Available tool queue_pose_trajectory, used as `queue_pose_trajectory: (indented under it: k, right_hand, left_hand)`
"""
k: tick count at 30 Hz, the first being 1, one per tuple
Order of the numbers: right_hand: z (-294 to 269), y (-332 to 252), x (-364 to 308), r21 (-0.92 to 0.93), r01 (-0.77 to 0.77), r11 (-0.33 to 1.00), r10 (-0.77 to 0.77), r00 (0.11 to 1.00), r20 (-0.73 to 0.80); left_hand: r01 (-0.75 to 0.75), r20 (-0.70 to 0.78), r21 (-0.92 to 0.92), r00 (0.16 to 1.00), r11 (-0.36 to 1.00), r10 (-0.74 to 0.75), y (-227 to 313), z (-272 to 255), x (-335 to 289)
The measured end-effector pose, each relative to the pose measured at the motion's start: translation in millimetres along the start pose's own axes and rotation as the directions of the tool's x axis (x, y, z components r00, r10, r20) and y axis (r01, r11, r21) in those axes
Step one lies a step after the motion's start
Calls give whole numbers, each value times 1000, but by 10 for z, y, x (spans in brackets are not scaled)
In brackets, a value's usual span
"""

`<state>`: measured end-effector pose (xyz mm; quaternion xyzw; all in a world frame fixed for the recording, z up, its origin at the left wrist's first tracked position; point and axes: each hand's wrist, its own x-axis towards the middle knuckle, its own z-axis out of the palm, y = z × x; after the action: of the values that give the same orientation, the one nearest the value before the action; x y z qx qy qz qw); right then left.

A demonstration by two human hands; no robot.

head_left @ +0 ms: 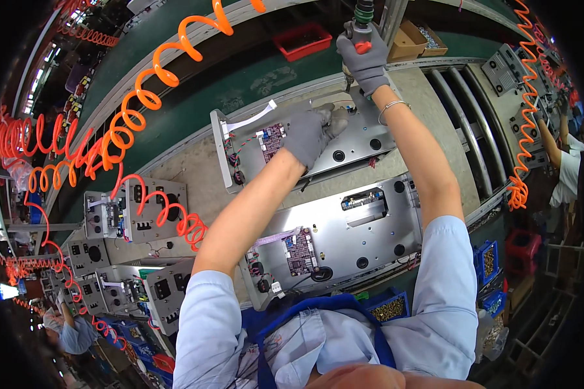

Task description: The person assembles electronic devices on a factory assembly line. They use a pneumatic screwdriver to secure screws into metal chassis and install green circuit boards. The person also handles various small components and wires, connecting them to the boards and securing them within the device casing.

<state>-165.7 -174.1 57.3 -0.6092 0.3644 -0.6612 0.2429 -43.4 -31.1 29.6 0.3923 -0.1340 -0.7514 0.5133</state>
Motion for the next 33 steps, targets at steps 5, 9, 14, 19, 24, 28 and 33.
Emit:
queue_pose_trajectory:
  k: [5,9,14,19,24,28,33]
  right_hand:
    - [-23,51,19,53,-15,998,15,1000,-4]
    - [-13,85,21,-4,52,999,-51,998,28]
    - [-22,127,8,17,0,1000,-1,1000,15]
    - [-4,89,-8,55,26,998,-28,999,39]
    - [-59,-462,47,302,23,953,-38,998,43]
    - [-225,-1094,-25,448,-30,893,-6,997,77]
    - [-359,-1286,-209,593,-25,805,19,1000,18]
  left_hand:
    - [-16,20,307,1000,951,11,85,66,-152]
    - [-43,-18,394,998,918,55,70,-84,-85]
    - [-33,-50,260,998,965,48,36,-127,-51]
    - [-16,-29,147,999,989,20,24,-113,-55]
    - [-14,13,192,1000,981,12,105,-124,-57]
    - [79,-62,40,995,996,-77,85,-143,7]
    - [149,60,-23,987,989,-147,58,-209,127]
